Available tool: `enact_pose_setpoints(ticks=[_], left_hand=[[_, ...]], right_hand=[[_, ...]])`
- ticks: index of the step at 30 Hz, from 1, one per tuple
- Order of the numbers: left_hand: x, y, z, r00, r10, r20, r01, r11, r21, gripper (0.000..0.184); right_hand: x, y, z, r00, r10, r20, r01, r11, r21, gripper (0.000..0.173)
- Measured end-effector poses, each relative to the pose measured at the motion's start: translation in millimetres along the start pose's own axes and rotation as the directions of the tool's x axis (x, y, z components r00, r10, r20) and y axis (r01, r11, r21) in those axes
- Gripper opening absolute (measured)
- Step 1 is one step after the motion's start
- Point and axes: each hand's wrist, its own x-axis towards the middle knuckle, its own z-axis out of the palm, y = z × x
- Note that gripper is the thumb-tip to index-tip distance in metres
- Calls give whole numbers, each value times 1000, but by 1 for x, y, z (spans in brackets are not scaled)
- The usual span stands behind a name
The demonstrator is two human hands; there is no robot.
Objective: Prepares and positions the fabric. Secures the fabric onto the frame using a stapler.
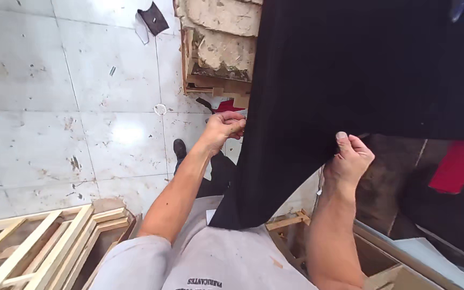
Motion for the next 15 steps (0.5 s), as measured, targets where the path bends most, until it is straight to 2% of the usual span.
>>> enact_pose_setpoints(ticks=[5,6,8,10,13,15], left_hand=[[-25,44,18,998,46,-46,-29,945,326,34],[-29,51,24,998,55,-41,-32,902,432,44],[-35,61,38,992,69,-105,21,736,677,81],[-33,64,56,978,94,-185,97,581,808,103],[-22,64,70,968,135,-211,110,527,843,103],[-20,61,68,962,134,-237,126,552,824,101]], right_hand=[[3,-2,-3,1000,22,-18,-21,998,56,17],[3,-1,-2,999,33,-13,-32,997,64,17],[2,3,1,998,55,1,-55,998,38,17],[1,9,2,999,50,-13,-50,999,-11,20],[5,14,3,999,24,-33,-26,997,-75,22],[8,8,-10,997,31,65,-18,984,-179,23]])
